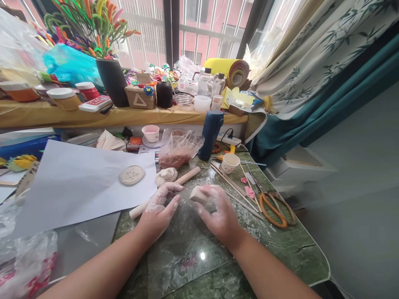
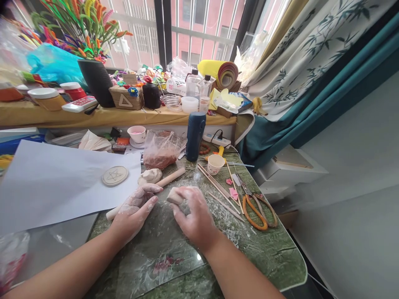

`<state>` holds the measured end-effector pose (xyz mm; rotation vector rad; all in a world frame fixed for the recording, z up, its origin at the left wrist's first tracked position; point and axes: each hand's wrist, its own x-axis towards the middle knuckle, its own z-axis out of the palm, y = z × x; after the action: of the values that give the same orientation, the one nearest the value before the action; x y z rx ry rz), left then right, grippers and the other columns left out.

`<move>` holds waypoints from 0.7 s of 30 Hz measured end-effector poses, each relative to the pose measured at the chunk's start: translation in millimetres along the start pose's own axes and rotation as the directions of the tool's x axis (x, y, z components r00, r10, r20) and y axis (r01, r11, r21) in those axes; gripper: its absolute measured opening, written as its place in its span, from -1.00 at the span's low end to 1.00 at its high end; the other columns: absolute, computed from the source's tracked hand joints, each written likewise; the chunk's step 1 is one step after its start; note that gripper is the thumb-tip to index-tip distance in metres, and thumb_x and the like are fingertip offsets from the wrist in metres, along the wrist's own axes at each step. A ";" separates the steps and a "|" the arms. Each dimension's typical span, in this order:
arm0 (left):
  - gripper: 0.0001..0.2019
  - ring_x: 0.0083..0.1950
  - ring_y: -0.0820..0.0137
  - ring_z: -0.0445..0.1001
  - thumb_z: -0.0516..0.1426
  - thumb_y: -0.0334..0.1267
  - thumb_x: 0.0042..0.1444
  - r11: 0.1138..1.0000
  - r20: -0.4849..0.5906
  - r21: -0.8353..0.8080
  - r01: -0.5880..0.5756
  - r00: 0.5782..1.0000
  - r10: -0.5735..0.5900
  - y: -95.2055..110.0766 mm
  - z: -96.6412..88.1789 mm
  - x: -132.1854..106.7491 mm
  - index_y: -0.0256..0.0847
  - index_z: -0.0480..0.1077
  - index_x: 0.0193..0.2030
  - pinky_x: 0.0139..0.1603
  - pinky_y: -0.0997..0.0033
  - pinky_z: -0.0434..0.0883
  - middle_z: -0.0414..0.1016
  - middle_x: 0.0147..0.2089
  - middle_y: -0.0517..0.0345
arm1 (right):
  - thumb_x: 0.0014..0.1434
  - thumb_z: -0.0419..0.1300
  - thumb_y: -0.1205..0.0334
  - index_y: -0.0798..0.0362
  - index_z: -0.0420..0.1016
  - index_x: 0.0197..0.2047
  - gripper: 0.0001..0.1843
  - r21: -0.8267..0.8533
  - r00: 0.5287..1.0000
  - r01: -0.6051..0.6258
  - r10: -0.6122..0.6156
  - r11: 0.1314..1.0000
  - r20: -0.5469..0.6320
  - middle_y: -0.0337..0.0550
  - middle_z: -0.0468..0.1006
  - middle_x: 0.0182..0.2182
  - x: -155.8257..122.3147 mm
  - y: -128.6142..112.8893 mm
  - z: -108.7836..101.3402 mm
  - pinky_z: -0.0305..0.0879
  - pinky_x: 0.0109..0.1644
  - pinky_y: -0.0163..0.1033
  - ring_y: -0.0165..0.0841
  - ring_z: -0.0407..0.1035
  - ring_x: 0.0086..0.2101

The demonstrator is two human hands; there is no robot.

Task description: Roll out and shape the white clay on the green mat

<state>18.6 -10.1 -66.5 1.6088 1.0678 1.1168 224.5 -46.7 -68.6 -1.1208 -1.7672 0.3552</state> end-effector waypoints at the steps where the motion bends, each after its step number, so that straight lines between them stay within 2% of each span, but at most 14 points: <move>1: -0.83 0.15 0.13 0.47 0.14 -0.12 0.31 1.000 -0.008 -0.001 0.000 1.000 0.000 0.1 0.2 0.0 -0.06 0.45 -0.02 0.20 0.06 0.42 0.54 0.01 0.04 | 0.30 0.20 0.28 -0.10 0.31 0.23 -0.55 0.009 0.998 0.009 -0.008 1.000 -0.064 -0.03 0.52 0.04 -0.5 -1.2 -1.7 0.38 0.20 0.12 -0.10 0.42 0.08; 2: -0.82 0.15 0.14 0.47 0.15 -0.12 0.31 1.000 -0.014 -0.003 -0.002 1.000 0.002 0.2 0.2 0.0 -0.08 0.45 -0.03 0.21 0.07 0.41 0.54 0.00 0.04 | 0.30 0.19 0.28 -0.11 0.29 0.25 -0.53 0.005 0.997 0.015 -0.015 1.000 -0.074 -0.03 0.51 0.05 -1.0 -1.6 -2.6 0.37 0.21 0.13 -0.10 0.41 0.10; 4: -0.81 0.14 0.15 0.48 0.16 -0.11 0.29 1.000 -0.021 -0.008 -0.002 1.000 0.002 1.0 0.1 -0.1 -0.10 0.46 -0.04 0.22 0.09 0.40 0.54 -0.01 0.05 | 0.27 0.22 0.26 -0.11 0.28 0.28 -0.48 -0.038 0.998 0.008 -0.006 0.999 0.055 -0.01 0.49 0.08 -1.5 -0.2 -1.6 0.35 0.23 0.17 -0.07 0.39 0.13; 6: -0.81 0.12 0.15 0.49 0.16 -0.10 0.29 1.000 -0.026 -0.020 0.009 1.000 -0.010 2.6 -0.1 -0.4 -0.09 0.45 -0.04 0.21 0.09 0.42 0.54 -0.03 0.06 | 0.20 0.31 0.20 -0.10 0.23 0.34 -0.32 -0.094 0.978 -0.037 0.056 0.995 0.203 0.02 0.46 0.15 -1.3 2.7 2.7 0.31 0.26 0.21 -0.02 0.35 0.17; 8: -0.83 0.10 0.16 0.49 0.15 -0.10 0.30 0.999 -0.016 -0.036 0.015 1.000 -0.016 4.5 -0.2 -0.6 -0.06 0.45 -0.05 0.19 0.08 0.43 0.54 -0.03 0.06 | 0.15 0.36 0.17 -0.07 0.17 0.39 -0.20 -0.140 0.963 -0.110 0.140 0.984 0.231 0.05 0.45 0.18 -0.7 5.3 8.7 0.28 0.28 0.24 0.01 0.33 0.18; 10: -0.84 0.08 0.17 0.50 0.15 -0.10 0.30 0.999 -0.006 -0.048 0.011 1.000 -0.011 5.7 0.0 -0.7 -0.04 0.44 -0.06 0.18 0.07 0.44 0.53 -0.03 0.06 | 0.18 0.33 0.20 -0.07 0.24 0.34 -0.30 -0.160 0.958 -0.141 0.175 0.977 0.228 0.03 0.50 0.12 -0.5 5.8 13.3 0.31 0.25 0.24 0.00 0.38 0.13; 13: -0.86 0.06 0.16 0.50 0.16 -0.11 0.30 0.999 -0.006 -0.034 0.007 1.000 -0.007 4.3 -0.1 -0.6 -0.03 0.44 -0.06 0.17 0.04 0.44 0.54 -0.03 0.05 | 0.26 0.24 0.26 -0.07 0.35 0.19 -0.56 -0.100 0.978 -0.102 0.118 0.990 0.172 -0.01 0.54 0.02 -1.7 2.2 11.8 0.40 0.17 0.16 -0.07 0.45 0.04; 15: -0.85 0.09 0.15 0.49 0.15 -0.12 0.31 1.000 -0.002 -0.011 0.008 1.000 -0.008 2.0 -0.7 -0.5 -0.03 0.45 -0.05 0.19 0.03 0.41 0.54 -0.01 0.05 | 0.27 0.23 0.27 -0.09 0.32 0.18 -0.57 -0.024 0.999 -0.034 0.035 0.999 0.035 -0.02 0.51 0.02 -3.4 -1.9 4.4 0.40 0.18 0.13 -0.10 0.44 0.05; 18: -0.83 0.12 0.16 0.48 0.13 -0.14 0.32 1.000 0.003 -0.001 0.008 1.000 -0.008 -1.2 -1.7 -0.5 -0.06 0.46 -0.02 0.21 0.07 0.40 0.54 -0.01 0.06 | 0.29 0.19 0.31 -0.13 0.25 0.28 -0.48 -0.007 0.977 0.038 -0.039 0.999 -0.212 0.01 0.41 0.10 -5.8 -5.6 -8.8 0.35 0.22 0.18 -0.06 0.34 0.15; 19: -0.83 0.11 0.17 0.48 0.13 -0.14 0.31 1.000 -0.001 -0.002 0.008 1.000 -0.008 -2.0 -2.0 -0.6 -0.08 0.46 -0.02 0.20 0.09 0.40 0.54 -0.01 0.06 | 0.29 0.18 0.32 -0.14 0.25 0.30 -0.46 -0.031 0.974 0.047 -0.053 0.998 -0.219 0.02 0.40 0.11 -6.0 -5.4 -11.7 0.35 0.21 0.19 -0.05 0.33 0.15; 20: -0.82 0.10 0.17 0.48 0.13 -0.15 0.31 1.000 -0.004 -0.005 0.007 1.000 -0.007 -2.7 -2.2 -0.8 -0.10 0.46 -0.02 0.20 0.11 0.40 0.54 -0.01 0.06 | 0.28 0.17 0.33 -0.15 0.28 0.31 -0.45 -0.065 0.984 0.052 -0.062 0.997 -0.164 0.01 0.41 0.09 -5.8 -4.3 -13.3 0.36 0.19 0.18 -0.05 0.34 0.13; 21: -0.82 0.11 0.18 0.48 0.14 -0.16 0.31 1.000 -0.003 -0.009 0.007 1.000 -0.007 -3.4 -2.3 -1.1 -0.11 0.46 -0.02 0.21 0.12 0.39 0.54 -0.01 0.06 | 0.27 0.18 0.32 -0.16 0.32 0.30 -0.45 -0.104 0.996 0.055 -0.061 0.993 -0.060 -0.01 0.44 0.05 -5.3 -2.5 -13.7 0.38 0.17 0.17 -0.05 0.37 0.09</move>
<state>15.6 -9.9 -69.5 1.5955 1.0682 1.1180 235.3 -55.6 -63.3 -1.1377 -1.7750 0.1937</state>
